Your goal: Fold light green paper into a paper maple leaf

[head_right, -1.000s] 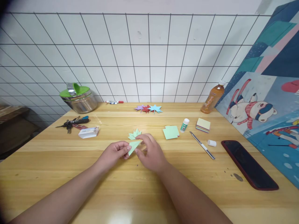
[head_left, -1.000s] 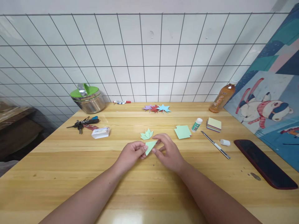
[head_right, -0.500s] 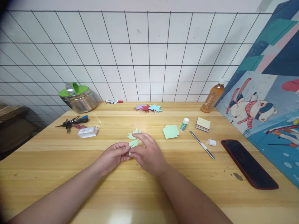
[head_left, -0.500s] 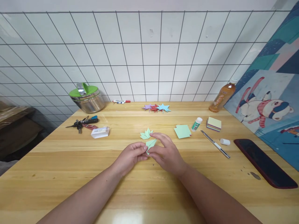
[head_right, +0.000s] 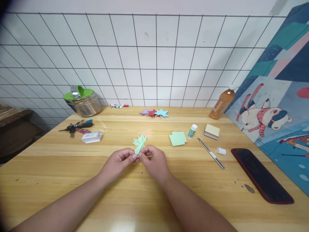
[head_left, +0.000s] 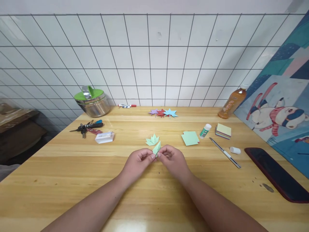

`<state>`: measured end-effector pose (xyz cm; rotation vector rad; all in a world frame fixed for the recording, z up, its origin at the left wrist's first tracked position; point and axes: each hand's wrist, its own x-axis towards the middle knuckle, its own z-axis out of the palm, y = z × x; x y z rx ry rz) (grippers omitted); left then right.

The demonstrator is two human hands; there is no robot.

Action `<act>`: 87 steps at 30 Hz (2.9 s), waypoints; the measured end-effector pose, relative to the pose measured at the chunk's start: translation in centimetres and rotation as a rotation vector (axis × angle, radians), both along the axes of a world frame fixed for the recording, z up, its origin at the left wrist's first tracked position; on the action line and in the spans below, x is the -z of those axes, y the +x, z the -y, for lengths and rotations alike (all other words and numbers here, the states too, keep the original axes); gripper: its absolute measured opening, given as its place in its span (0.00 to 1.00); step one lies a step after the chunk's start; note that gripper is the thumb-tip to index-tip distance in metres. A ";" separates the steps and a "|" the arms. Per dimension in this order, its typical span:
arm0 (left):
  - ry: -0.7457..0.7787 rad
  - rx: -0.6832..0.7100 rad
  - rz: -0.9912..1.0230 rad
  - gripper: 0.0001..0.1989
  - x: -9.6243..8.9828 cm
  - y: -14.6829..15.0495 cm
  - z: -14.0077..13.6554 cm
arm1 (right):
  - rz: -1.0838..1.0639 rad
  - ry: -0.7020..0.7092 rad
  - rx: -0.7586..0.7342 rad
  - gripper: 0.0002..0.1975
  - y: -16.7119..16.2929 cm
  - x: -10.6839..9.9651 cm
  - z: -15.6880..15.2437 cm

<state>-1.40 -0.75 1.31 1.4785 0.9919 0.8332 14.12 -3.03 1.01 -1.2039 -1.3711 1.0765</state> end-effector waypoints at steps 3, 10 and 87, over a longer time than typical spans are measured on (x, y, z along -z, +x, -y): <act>-0.058 0.058 0.001 0.11 0.0 0.0 0.0 | 0.058 0.036 0.053 0.04 0.1 -0.3 0.1; -0.129 0.083 0.056 0.12 -0.3 0.0 0.2 | 0.115 0.046 0.101 0.05 0.2 -0.7 0.1; 0.183 0.012 -0.098 0.14 1.7 -0.1 -1.0 | -0.133 -0.192 -0.005 0.15 -0.6 1.0 -0.8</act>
